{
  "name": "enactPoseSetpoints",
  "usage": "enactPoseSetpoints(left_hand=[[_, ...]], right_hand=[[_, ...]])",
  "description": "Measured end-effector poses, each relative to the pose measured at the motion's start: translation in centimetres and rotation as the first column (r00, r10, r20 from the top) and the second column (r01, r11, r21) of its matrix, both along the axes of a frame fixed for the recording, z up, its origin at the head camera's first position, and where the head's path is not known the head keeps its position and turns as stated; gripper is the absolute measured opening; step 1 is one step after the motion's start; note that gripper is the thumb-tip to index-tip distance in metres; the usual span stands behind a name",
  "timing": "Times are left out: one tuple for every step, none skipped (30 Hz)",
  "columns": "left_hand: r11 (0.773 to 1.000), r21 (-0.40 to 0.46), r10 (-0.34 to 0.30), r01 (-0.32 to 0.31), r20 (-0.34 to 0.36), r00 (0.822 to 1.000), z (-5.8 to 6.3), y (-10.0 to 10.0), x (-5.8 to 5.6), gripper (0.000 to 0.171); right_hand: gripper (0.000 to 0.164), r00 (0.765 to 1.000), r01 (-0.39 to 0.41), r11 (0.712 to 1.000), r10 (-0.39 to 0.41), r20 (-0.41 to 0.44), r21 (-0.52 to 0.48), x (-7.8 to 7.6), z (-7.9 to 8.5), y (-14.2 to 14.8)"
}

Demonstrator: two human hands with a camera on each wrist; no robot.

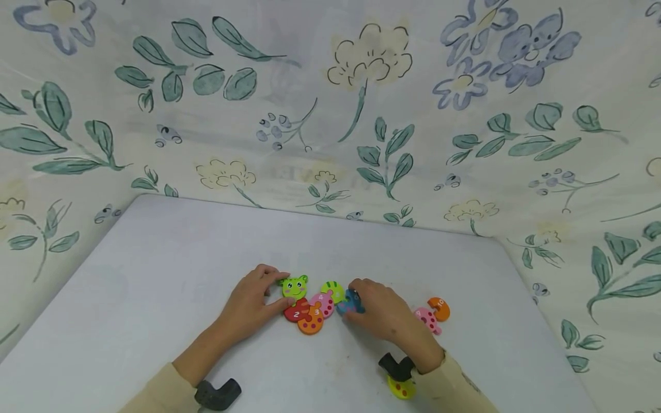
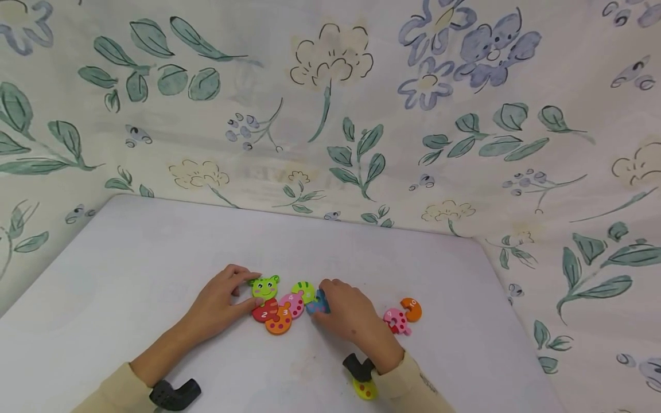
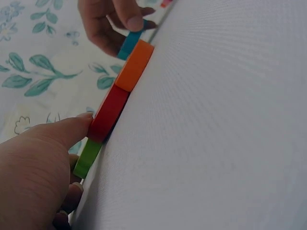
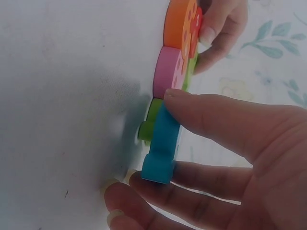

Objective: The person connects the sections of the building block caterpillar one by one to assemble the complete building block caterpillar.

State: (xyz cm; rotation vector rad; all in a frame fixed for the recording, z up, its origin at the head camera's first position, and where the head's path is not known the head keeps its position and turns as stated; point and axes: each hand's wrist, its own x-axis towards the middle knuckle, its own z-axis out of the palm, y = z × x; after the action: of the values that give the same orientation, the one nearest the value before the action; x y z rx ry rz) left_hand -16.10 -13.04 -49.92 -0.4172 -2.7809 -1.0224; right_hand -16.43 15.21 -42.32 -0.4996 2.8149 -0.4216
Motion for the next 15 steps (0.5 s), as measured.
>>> enactPoseSetpoints(left_hand=[[1.000,0.000,0.000,0.000,0.002,1.000,0.01,0.03,0.01,0.055],[1.000,0.000,0.000,0.000,0.004,1.000,0.02,0.05,0.01,0.055],[1.000,-0.001,0.000,0.000,0.006,1.000,0.02,0.06,0.02,0.055],[1.000,-0.003,-0.001,0.001,0.008,1.000,0.03,0.07,0.02,0.055],[1.000,-0.003,-0.002,0.002,0.008,1.000,0.03,0.07,0.01,0.055],[1.000,-0.004,-0.001,0.001,0.008,1.000,0.04,0.07,0.00,0.055],[1.000,-0.005,-0.001,0.001,0.006,1.000,0.05,0.05,-0.02,0.055],[1.000,-0.004,-0.001,0.001,0.004,1.000,0.07,0.04,-0.04,0.055],[1.000,-0.004,-0.001,0.001,0.002,1.000,0.08,0.02,-0.06,0.055],[1.000,-0.003,0.000,0.000,0.001,1.000,0.09,0.00,-0.07,0.055],[1.000,-0.001,0.000,0.000,-0.001,1.000,0.10,-0.01,-0.09,0.055],[1.000,-0.001,0.000,0.000,0.000,1.000,0.11,-0.02,-0.09,0.054],[1.000,0.001,0.000,0.000,0.001,1.000,0.11,-0.04,-0.09,0.055],[1.000,0.002,-0.001,0.001,0.003,1.000,0.12,-0.04,-0.07,0.054],[1.000,0.001,-0.001,0.001,0.005,1.000,0.12,-0.04,-0.05,0.054]], right_hand=[[0.057,1.000,0.002,1.000,-0.002,0.000,0.000,-0.03,-0.03,-0.04],[0.057,1.000,0.003,1.000,-0.003,-0.001,0.004,-0.05,-0.04,-0.09],[0.056,1.000,0.003,1.000,-0.003,-0.002,0.007,-0.07,-0.07,-0.13],[0.056,1.000,0.004,1.000,-0.004,-0.004,0.011,-0.10,-0.08,-0.17],[0.056,1.000,0.005,1.000,-0.005,-0.006,0.015,-0.12,-0.11,-0.21],[0.055,1.000,0.004,1.000,-0.004,-0.009,0.021,-0.15,-0.13,-0.24],[0.055,1.000,0.002,1.000,-0.002,-0.012,0.025,-0.19,-0.18,-0.26],[0.054,1.000,-0.001,1.000,0.001,-0.015,0.031,-0.21,-0.20,-0.27],[0.054,1.000,-0.002,0.999,0.003,-0.018,0.033,-0.23,-0.19,-0.29],[0.054,1.000,-0.001,0.999,0.001,-0.018,0.037,-0.25,-0.24,-0.29],[0.054,1.000,0.001,0.999,0.000,-0.018,0.039,-0.26,-0.25,-0.28],[0.054,1.000,0.001,0.999,0.000,-0.017,0.040,-0.27,-0.24,-0.25],[0.055,1.000,0.005,0.999,-0.005,-0.013,0.039,-0.27,-0.22,-0.21],[0.055,1.000,0.008,0.999,-0.008,-0.008,0.037,-0.25,-0.19,-0.15],[0.055,1.000,0.012,0.999,-0.012,-0.001,0.032,-0.23,-0.14,-0.06]])
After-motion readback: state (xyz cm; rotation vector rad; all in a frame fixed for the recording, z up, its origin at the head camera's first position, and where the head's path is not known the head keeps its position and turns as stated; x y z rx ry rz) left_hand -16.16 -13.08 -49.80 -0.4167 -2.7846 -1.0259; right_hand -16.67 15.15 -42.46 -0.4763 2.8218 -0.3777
